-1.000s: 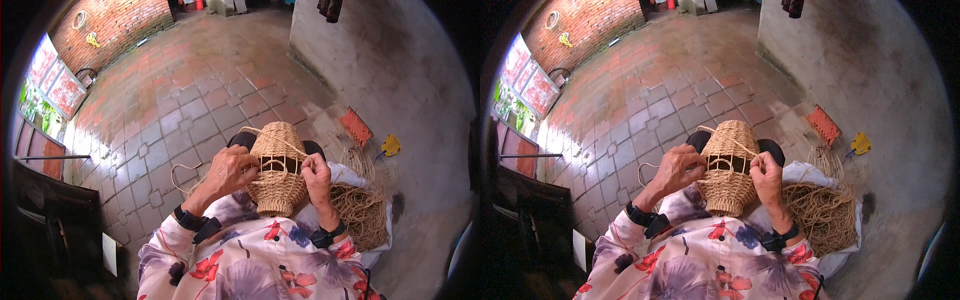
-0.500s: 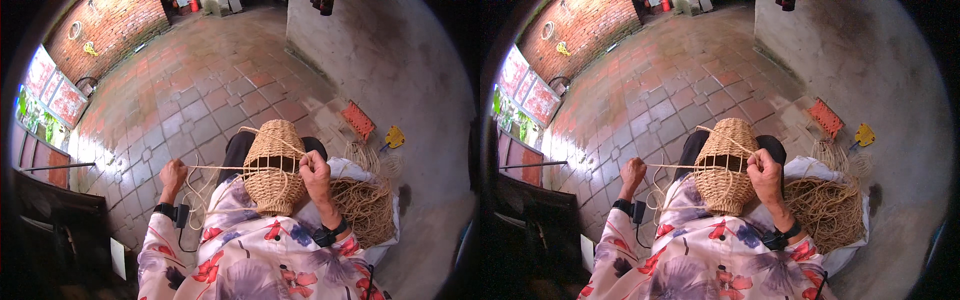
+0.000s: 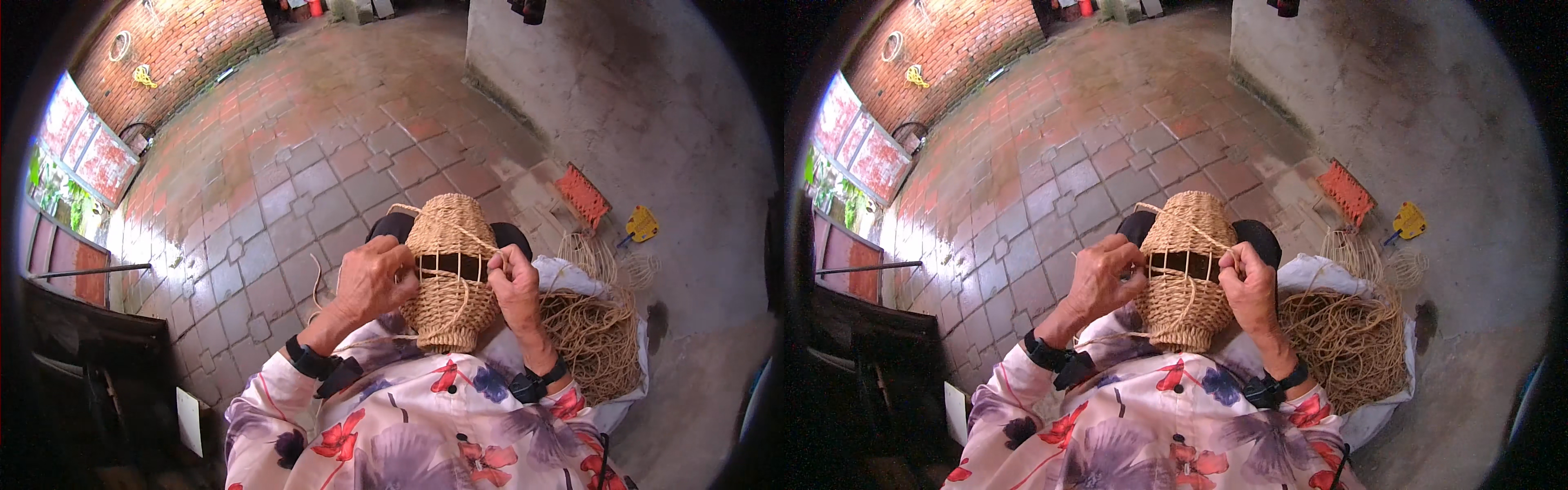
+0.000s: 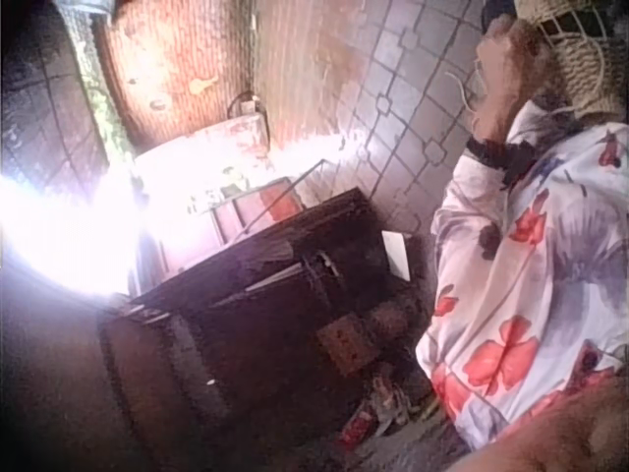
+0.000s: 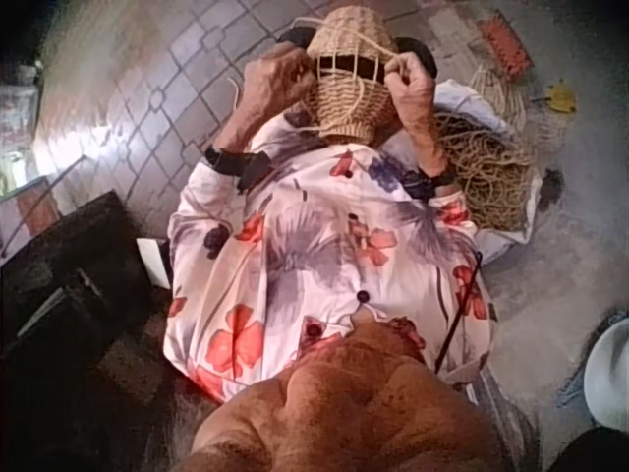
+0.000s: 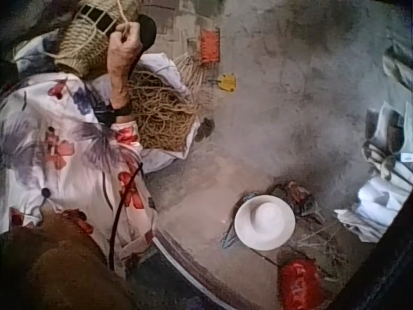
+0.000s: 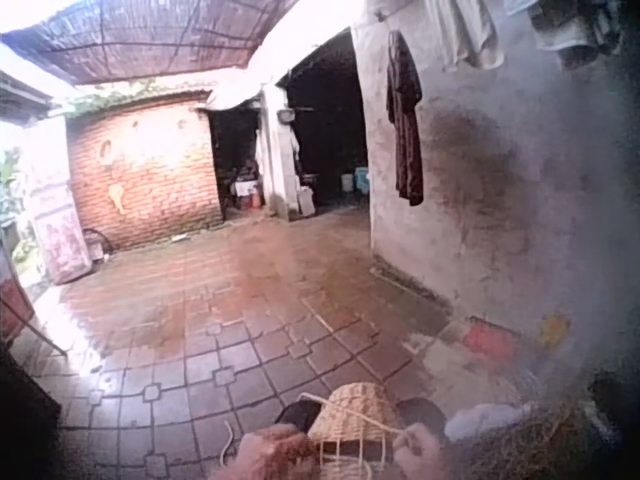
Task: Weaving a small straw basket or trap by hand using long dried fibers.
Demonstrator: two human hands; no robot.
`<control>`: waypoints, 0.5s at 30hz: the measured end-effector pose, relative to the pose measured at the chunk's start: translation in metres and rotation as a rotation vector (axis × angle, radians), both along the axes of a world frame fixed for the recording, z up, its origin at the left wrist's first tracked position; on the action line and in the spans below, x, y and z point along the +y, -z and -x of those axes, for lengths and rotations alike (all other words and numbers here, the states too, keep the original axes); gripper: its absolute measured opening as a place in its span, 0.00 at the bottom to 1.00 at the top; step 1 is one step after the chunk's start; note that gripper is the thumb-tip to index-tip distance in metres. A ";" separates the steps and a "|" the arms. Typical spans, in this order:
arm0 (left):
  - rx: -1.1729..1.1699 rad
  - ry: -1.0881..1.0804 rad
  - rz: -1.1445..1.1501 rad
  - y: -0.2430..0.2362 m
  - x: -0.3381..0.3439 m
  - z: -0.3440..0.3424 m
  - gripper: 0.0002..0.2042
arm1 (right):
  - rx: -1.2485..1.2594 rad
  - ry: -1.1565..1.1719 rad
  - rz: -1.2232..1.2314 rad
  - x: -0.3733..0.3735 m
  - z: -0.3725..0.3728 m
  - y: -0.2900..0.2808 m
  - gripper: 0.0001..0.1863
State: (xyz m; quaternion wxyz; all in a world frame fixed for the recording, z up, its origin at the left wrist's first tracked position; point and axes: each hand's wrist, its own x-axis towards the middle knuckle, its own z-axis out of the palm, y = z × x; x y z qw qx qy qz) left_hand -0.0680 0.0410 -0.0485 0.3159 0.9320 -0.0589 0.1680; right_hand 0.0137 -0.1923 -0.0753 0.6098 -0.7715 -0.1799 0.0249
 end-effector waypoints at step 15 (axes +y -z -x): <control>0.428 -0.857 -0.261 0.096 0.225 0.093 0.13 | -0.017 -0.030 0.010 -0.004 0.001 -0.008 0.02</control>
